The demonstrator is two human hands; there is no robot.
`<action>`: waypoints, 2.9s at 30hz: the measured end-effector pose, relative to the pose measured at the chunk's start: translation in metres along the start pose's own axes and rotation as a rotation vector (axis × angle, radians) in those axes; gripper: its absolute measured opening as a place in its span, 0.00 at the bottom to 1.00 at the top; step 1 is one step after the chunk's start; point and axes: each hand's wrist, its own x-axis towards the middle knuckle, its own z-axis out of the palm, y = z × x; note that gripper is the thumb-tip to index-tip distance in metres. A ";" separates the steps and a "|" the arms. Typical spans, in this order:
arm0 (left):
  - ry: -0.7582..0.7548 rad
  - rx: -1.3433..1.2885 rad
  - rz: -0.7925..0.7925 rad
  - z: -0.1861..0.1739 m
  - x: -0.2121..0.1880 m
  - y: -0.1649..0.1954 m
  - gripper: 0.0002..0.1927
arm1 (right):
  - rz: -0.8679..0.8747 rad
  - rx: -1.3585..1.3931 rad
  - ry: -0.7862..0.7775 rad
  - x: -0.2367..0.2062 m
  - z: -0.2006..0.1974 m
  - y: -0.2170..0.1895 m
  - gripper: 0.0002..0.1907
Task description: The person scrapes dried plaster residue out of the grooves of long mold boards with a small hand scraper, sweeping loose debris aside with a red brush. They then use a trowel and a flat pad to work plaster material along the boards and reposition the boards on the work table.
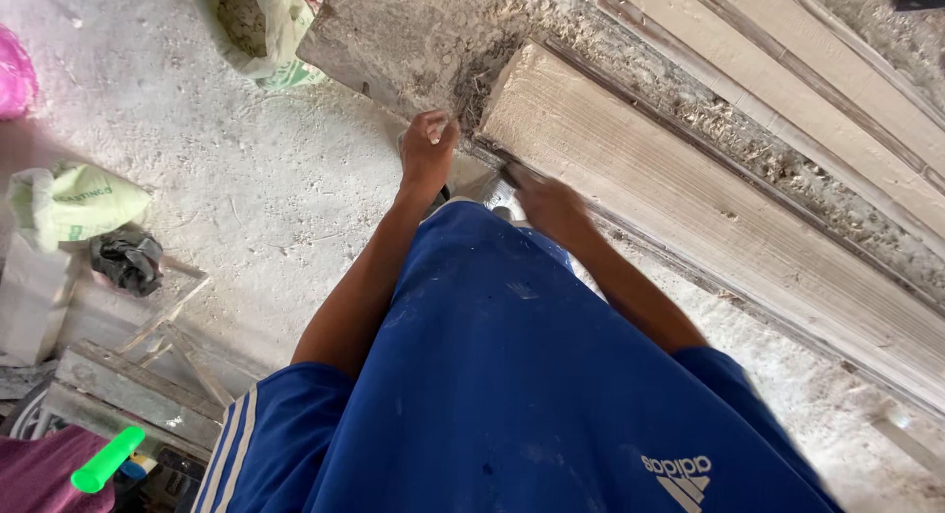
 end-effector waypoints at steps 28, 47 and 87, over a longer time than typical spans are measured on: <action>-0.053 -0.001 -0.093 -0.003 -0.030 0.000 0.19 | -0.391 -0.036 0.533 0.015 -0.009 -0.004 0.10; 0.026 0.247 0.208 -0.001 -0.032 -0.002 0.23 | 0.021 -0.087 0.333 -0.022 0.006 0.029 0.20; -0.596 0.394 0.908 -0.095 0.162 0.035 0.22 | 0.184 0.315 1.137 0.052 0.048 -0.222 0.23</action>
